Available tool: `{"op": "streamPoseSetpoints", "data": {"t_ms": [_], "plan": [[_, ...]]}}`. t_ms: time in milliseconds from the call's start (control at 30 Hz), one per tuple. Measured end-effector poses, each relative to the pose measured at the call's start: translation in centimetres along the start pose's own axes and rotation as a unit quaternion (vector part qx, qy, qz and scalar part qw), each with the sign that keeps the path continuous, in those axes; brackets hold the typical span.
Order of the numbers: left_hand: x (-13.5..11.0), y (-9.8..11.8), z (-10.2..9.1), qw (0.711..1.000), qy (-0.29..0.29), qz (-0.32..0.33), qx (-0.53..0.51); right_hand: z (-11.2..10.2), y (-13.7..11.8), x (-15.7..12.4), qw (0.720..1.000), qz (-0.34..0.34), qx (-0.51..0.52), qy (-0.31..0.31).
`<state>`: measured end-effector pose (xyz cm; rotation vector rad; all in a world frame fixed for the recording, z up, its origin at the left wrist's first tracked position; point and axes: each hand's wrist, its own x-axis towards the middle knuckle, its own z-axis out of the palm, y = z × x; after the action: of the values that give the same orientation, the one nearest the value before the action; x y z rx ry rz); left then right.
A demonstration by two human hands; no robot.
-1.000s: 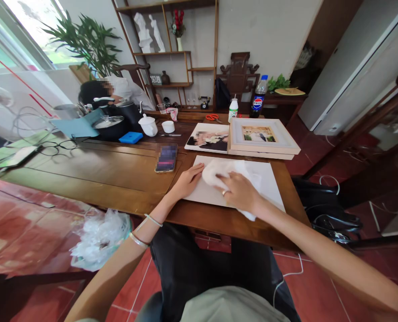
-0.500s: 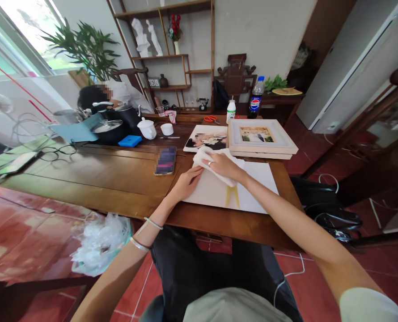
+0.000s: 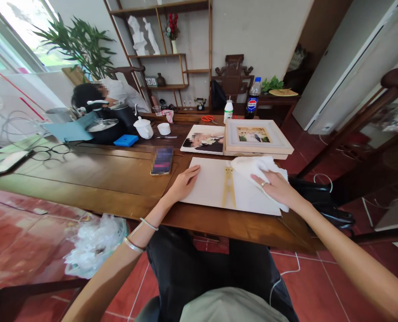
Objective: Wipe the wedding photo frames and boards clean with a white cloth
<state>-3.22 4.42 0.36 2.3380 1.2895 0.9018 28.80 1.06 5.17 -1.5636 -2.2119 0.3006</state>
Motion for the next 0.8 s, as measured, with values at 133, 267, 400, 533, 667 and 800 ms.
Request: {"op": "streamPoseSetpoints", "data": {"t_ms": [133,267,400,533,667,800], "plan": [[-0.1,0.2,0.0,1.000,0.003,-0.001,0.004,0.2,0.1,-1.3,0.994,-0.066,-0.089,0.004],[-0.2,0.6,0.0,1.000,0.007,-0.005,0.002,-0.6,-2.7,-3.7,0.979,-0.161,-0.112,-0.051],[-0.3,0.6,0.1,1.000,0.019,-0.005,-0.001,-1.6,-5.0,-6.4,0.972,-0.196,-0.072,-0.106],[-0.3,0.3,0.2,1.000,0.022,-0.003,-0.015,-1.7,-3.5,-5.9,0.976,-0.189,-0.052,-0.099],[-0.3,0.1,0.1,0.999,0.027,0.004,-0.030,-1.2,-0.1,-2.0,0.978,-0.177,-0.080,-0.075],[-0.3,0.2,0.1,0.999,0.030,0.004,-0.026,-0.1,1.8,1.1,0.978,-0.151,-0.139,-0.038]]}}
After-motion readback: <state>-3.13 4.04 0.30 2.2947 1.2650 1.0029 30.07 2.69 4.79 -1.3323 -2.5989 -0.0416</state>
